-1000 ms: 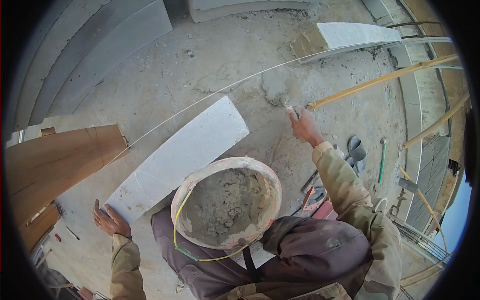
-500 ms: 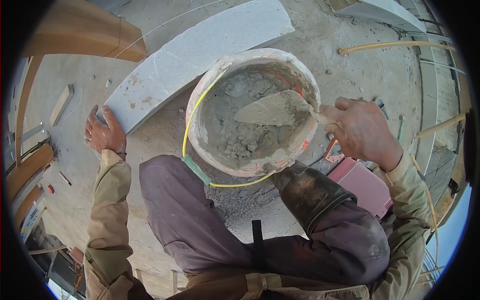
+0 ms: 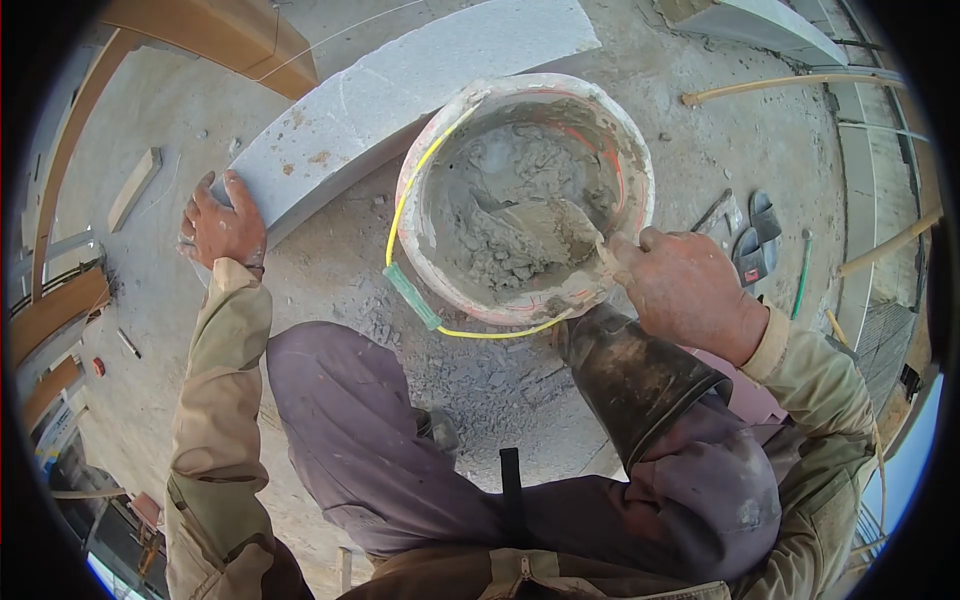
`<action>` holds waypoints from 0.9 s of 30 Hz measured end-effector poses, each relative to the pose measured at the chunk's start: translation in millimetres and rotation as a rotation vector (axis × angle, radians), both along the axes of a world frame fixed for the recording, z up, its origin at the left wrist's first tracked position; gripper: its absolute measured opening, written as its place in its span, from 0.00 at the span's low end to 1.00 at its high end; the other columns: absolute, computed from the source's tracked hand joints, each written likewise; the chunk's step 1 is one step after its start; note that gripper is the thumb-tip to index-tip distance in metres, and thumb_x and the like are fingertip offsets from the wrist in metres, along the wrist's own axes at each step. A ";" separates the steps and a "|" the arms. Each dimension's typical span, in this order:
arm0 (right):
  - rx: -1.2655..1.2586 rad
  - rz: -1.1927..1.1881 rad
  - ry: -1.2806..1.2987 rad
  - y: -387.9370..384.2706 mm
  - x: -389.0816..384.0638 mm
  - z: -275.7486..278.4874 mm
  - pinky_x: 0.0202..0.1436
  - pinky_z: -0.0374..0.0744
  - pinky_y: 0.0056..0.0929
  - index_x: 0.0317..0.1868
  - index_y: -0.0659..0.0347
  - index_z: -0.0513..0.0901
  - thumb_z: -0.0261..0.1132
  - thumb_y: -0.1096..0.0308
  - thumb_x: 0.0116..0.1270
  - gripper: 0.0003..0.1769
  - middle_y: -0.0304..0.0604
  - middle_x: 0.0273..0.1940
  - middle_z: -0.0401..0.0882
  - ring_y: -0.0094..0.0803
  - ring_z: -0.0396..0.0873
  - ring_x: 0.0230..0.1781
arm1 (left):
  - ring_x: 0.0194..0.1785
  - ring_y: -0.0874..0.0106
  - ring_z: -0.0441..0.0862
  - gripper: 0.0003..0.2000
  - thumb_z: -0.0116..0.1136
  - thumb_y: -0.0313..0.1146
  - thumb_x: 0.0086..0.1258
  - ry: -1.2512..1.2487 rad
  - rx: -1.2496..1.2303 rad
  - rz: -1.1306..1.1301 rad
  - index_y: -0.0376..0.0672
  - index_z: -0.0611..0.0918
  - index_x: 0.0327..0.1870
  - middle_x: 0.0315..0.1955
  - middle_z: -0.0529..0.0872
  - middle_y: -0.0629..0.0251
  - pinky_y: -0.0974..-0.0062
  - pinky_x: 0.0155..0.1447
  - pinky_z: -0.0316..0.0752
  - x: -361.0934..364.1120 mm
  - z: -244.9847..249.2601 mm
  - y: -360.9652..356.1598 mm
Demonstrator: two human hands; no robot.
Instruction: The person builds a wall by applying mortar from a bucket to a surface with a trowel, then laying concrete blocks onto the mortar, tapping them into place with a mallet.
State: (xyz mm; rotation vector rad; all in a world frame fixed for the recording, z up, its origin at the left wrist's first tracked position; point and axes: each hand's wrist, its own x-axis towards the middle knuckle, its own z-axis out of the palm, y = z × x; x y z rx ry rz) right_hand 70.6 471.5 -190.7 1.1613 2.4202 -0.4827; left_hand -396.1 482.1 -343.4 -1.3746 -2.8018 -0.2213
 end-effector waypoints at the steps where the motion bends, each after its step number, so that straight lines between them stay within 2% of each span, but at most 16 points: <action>1: 0.002 0.001 0.002 -2.7 1.2 -0.8 0.33 0.84 0.48 0.44 0.67 0.82 0.68 0.71 0.55 0.15 0.55 0.27 0.83 0.54 0.87 0.29 | 0.81 0.47 0.61 0.31 0.45 0.59 0.79 0.025 -0.015 0.011 0.47 0.75 0.74 0.73 0.74 0.47 0.34 0.81 0.41 -1.0 -2.0 0.3; 2: -0.066 -0.011 0.048 -5.3 4.2 -2.6 0.34 0.84 0.49 0.42 0.67 0.82 0.68 0.70 0.56 0.14 0.57 0.27 0.83 0.55 0.87 0.30 | 0.80 0.49 0.62 0.31 0.45 0.60 0.79 0.050 -0.030 0.021 0.50 0.75 0.74 0.73 0.74 0.48 0.37 0.81 0.44 -2.1 -3.0 0.6; 4: -0.130 -0.019 0.095 -7.3 2.3 -0.4 0.34 0.83 0.51 0.41 0.68 0.82 0.68 0.70 0.57 0.13 0.58 0.27 0.83 0.57 0.87 0.30 | 0.80 0.49 0.62 0.31 0.45 0.60 0.79 0.054 -0.024 0.021 0.50 0.75 0.74 0.73 0.74 0.48 0.37 0.81 0.43 -0.1 -1.9 0.6; 6: -0.196 -0.058 -0.001 -7.2 -5.0 9.1 0.38 0.83 0.53 0.39 0.68 0.82 0.66 0.69 0.62 0.10 0.61 0.28 0.83 0.59 0.86 0.33 | 0.80 0.48 0.62 0.31 0.45 0.60 0.79 0.056 -0.023 0.025 0.50 0.75 0.74 0.73 0.74 0.48 0.37 0.81 0.43 1.7 -1.1 -1.6; 10: -0.257 -0.111 0.113 -1.9 3.6 6.6 0.42 0.82 0.51 0.40 0.69 0.83 0.64 0.68 0.68 0.10 0.61 0.30 0.84 0.58 0.86 0.36 | 0.81 0.48 0.60 0.31 0.45 0.59 0.79 0.027 -0.023 0.023 0.47 0.75 0.73 0.73 0.74 0.47 0.34 0.82 0.40 4.1 4.1 0.2; 12: -0.517 -0.356 0.332 4.9 15.2 6.2 0.43 0.81 0.49 0.43 0.67 0.86 0.66 0.66 0.69 0.11 0.60 0.33 0.84 0.58 0.84 0.37 | 0.82 0.48 0.59 0.31 0.45 0.58 0.79 0.010 -0.027 0.021 0.44 0.75 0.73 0.73 0.74 0.47 0.31 0.81 0.38 4.4 5.9 0.7; 16: -0.458 -0.358 0.370 11.5 42.6 1.0 0.41 0.80 0.45 0.48 0.64 0.89 0.69 0.66 0.68 0.13 0.58 0.35 0.86 0.56 0.84 0.34 | 0.82 0.48 0.60 0.31 0.45 0.57 0.79 0.009 -0.033 0.019 0.44 0.75 0.73 0.72 0.74 0.47 0.33 0.82 0.38 5.6 7.0 0.3; 18: -0.523 -0.432 0.459 13.6 62.7 -5.6 0.39 0.80 0.39 0.51 0.65 0.89 0.70 0.68 0.67 0.15 0.55 0.34 0.87 0.44 0.85 0.31 | 0.81 0.48 0.60 0.31 0.45 0.57 0.79 -0.002 -0.037 0.008 0.44 0.75 0.73 0.72 0.74 0.48 0.34 0.82 0.38 5.6 7.5 0.8; 19: -0.518 -0.441 0.458 15.3 75.5 -8.6 0.39 0.80 0.39 0.51 0.65 0.89 0.70 0.68 0.67 0.15 0.55 0.34 0.87 0.44 0.85 0.31 | 0.81 0.48 0.61 0.30 0.45 0.56 0.80 0.007 -0.042 0.014 0.44 0.75 0.72 0.72 0.75 0.48 0.34 0.82 0.39 4.9 6.8 0.9; 21: -0.753 -0.646 0.560 21.8 105.1 -12.0 0.37 0.79 0.31 0.52 0.66 0.89 0.70 0.71 0.67 0.15 0.46 0.32 0.88 0.28 0.83 0.30 | 0.80 0.48 0.61 0.30 0.45 0.56 0.80 0.010 -0.039 0.006 0.44 0.75 0.72 0.71 0.75 0.48 0.34 0.82 0.39 3.5 4.3 1.6; 22: -0.742 -0.657 0.562 25.4 121.3 -10.1 0.37 0.79 0.31 0.52 0.66 0.89 0.70 0.71 0.67 0.15 0.46 0.32 0.88 0.28 0.83 0.30 | 0.79 0.49 0.63 0.29 0.45 0.56 0.80 0.029 -0.034 0.000 0.45 0.75 0.72 0.70 0.76 0.48 0.35 0.81 0.41 2.1 2.7 0.7; 24: -0.706 -0.813 0.557 35.0 154.0 -4.2 0.34 0.77 0.25 0.52 0.67 0.89 0.71 0.72 0.67 0.15 0.38 0.33 0.88 0.20 0.80 0.31 | 0.78 0.49 0.65 0.28 0.45 0.56 0.81 0.044 -0.014 -0.019 0.47 0.76 0.72 0.69 0.77 0.48 0.37 0.81 0.43 3.1 2.6 0.5; 27: -0.615 -0.917 0.534 64.5 195.8 9.3 0.38 0.78 0.26 0.52 0.69 0.88 0.69 0.69 0.68 0.16 0.39 0.37 0.87 0.23 0.82 0.34 | 0.78 0.49 0.66 0.28 0.45 0.55 0.81 0.062 -0.016 -0.015 0.46 0.76 0.72 0.69 0.77 0.48 0.38 0.80 0.45 6.0 4.8 1.9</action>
